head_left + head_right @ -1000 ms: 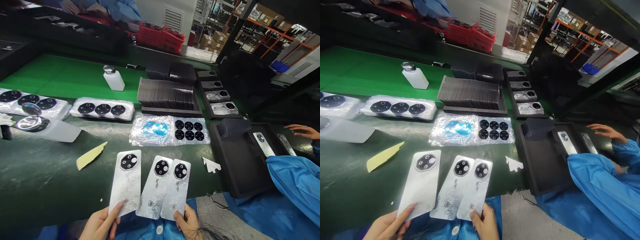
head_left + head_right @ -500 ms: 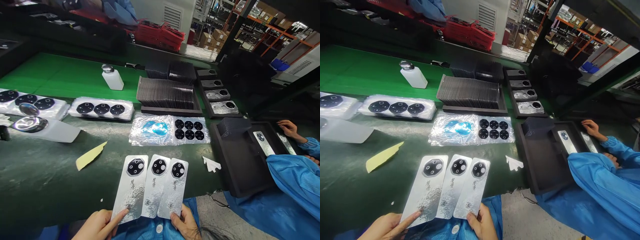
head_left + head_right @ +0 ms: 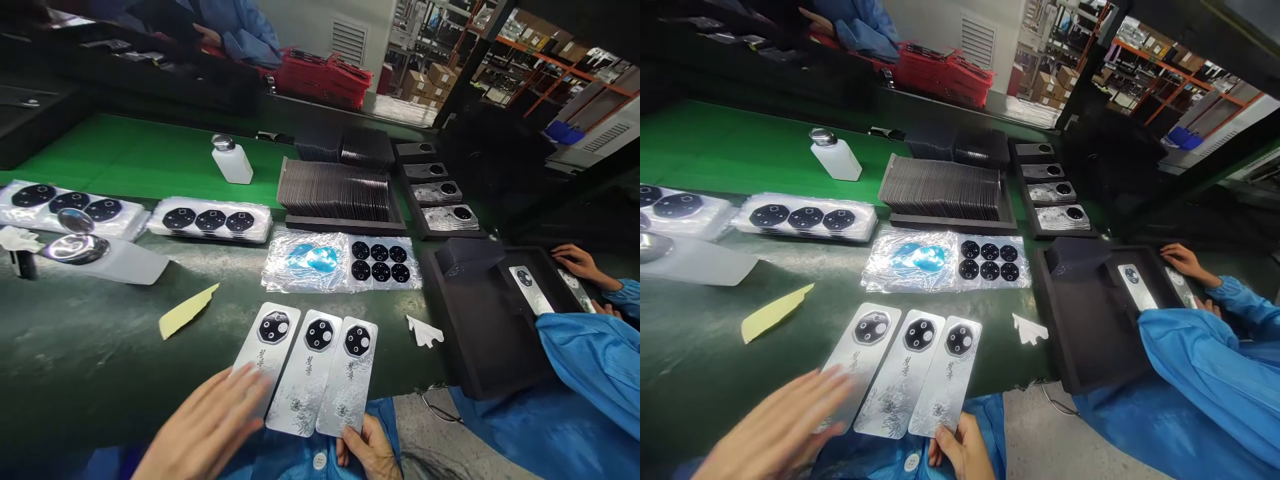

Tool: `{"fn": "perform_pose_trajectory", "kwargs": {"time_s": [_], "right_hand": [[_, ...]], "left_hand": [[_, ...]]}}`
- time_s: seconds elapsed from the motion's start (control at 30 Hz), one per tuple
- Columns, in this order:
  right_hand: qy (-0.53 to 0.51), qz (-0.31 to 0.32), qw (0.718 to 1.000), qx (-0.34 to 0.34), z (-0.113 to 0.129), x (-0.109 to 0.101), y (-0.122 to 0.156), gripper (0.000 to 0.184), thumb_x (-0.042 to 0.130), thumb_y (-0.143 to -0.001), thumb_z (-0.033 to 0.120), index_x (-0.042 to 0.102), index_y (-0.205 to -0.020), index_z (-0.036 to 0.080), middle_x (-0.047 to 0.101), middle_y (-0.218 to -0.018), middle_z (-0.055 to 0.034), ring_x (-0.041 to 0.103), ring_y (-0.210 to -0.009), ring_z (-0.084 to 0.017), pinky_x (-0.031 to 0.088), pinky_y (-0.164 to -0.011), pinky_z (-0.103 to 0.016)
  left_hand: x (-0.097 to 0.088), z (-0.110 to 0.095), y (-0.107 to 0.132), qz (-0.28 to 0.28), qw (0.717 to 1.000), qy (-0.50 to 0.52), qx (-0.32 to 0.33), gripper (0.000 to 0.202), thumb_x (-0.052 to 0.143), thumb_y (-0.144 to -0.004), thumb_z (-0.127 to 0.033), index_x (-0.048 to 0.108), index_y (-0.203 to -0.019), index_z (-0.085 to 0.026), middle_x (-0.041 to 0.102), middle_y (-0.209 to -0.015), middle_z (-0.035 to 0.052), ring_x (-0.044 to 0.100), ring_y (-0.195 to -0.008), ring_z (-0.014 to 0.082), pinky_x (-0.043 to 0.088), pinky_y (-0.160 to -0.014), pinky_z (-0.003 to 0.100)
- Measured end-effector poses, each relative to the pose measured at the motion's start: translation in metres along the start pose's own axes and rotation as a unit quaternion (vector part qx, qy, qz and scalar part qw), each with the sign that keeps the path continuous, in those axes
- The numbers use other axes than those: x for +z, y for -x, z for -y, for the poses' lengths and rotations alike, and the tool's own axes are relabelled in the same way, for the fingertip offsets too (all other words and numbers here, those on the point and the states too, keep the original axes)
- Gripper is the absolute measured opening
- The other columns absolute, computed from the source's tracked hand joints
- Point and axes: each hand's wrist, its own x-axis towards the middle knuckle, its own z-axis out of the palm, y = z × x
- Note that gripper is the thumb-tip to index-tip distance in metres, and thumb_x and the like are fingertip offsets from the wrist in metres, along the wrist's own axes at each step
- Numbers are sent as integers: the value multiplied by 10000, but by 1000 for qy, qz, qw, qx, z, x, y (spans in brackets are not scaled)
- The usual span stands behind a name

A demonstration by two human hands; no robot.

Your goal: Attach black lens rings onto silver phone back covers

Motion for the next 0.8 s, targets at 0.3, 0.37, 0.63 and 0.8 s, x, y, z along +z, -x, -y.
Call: {"fn": "perform_pose_trajectory", "kwargs": {"time_s": [0.3, 0.37, 0.63, 0.8], "right_hand": [[3, 27, 999, -16, 3, -5, -7, 598, 608, -536, 807, 443, -590, 236, 430, -479, 63, 371, -418, -88, 353, -484, -248], [-7, 30, 999, -12, -1, -6, -11, 584, 627, -534, 788, 445, -565, 235, 429, -464, 63, 361, -395, -83, 339, -463, -245], [-129, -79, 988, 23, -13, -8, -16, 595, 710, -357, 784, 558, -552, 243, 500, -430, 54, 432, -367, -100, 372, -443, -260], [-132, -120, 984, -3, -12, -18, -11, 576, 716, -386, 783, 661, -589, 247, 620, -471, 2, 557, -410, -162, 463, -489, -320]], "left_hand": [[30, -20, -56, 39, 966, -12, 254, 476, 486, -942, -397, 423, -1391, -253, 567, -1364, -37, 525, -1217, 169, 191, -1153, 372], [35, -24, -53, 38, 973, -13, 228, 428, 460, -945, -243, 446, -1373, -254, 574, -1355, -51, 534, -1208, 161, 208, -1149, 368], [50, -38, -59, -8, 978, -59, 200, 428, 423, -922, -130, 500, -1327, -245, 579, -1347, -58, 494, -1249, 164, 178, -1163, 381], [52, -42, -67, -13, 978, -74, 197, 446, 439, -889, -87, 534, -1298, -237, 608, -1311, -47, 531, -1203, 177, 249, -1125, 374]]}}
